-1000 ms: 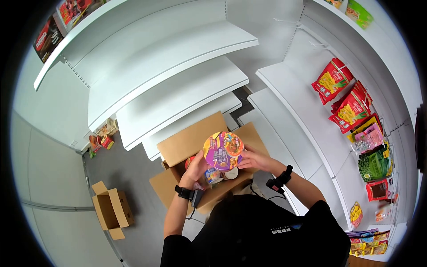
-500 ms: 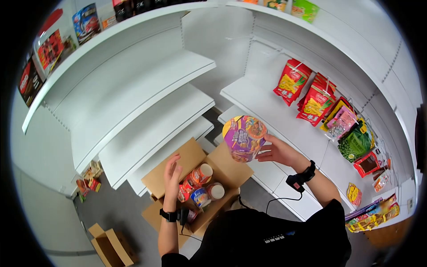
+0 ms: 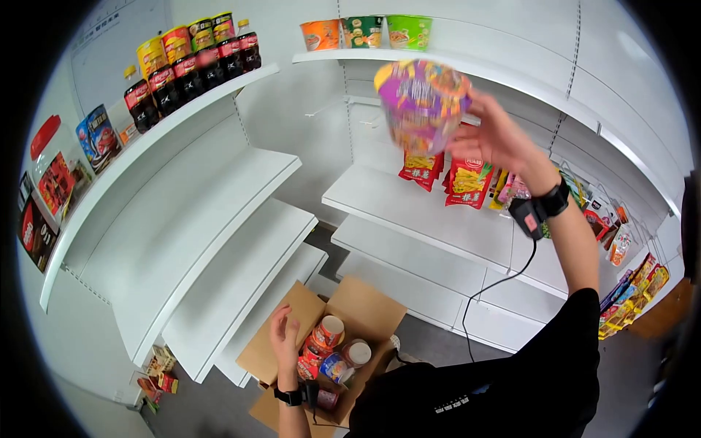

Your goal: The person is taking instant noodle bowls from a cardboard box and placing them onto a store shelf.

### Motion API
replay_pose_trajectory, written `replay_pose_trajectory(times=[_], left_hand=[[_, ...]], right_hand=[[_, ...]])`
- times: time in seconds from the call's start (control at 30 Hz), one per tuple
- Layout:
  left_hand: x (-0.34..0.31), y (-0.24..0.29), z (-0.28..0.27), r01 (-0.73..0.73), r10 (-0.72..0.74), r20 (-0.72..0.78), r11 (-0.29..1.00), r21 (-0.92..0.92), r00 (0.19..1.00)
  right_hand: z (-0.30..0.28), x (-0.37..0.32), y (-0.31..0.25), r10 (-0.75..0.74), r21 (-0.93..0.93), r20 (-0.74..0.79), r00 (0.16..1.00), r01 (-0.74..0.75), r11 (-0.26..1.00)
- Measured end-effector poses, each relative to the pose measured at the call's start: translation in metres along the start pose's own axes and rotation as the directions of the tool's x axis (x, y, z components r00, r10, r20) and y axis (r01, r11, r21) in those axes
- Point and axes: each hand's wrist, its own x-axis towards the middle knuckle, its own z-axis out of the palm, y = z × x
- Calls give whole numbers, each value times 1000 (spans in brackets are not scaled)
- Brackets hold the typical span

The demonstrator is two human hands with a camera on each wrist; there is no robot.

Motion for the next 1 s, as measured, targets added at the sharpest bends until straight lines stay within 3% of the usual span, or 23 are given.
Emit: replay_pose_trajectory(times=[0.1,0.33,0.43,0.53,0.83,1.0], left_hand=[[-1,-2,-1,-7,7,-9,1000,-9,1000],[-3,-4,-9,31,-32,-43,999,-22,999],[-3,-4,-13,38,-38,-70,999,-12,997],[0,-6,-17,29,-28,-87,1000,3,996],[-4,-17,-25,33,-30,-120,999,29,992],[-5,-20,-29,63,-58,-165,998,27,985]], right_hand=[[-8,12,-32,-133,-20,-172,976,132,991],[-47,47,-82,-250,-91,-285,925,234,968],[-58,60,-97,-203,-54,-314,927,197,979],[-55,71,-105,-284,-134,-406,869,251,959],[-68,111,-125,-212,-108,-601,770,185,977],[-59,112,-122,-219,-202,-621,752,116,972]])
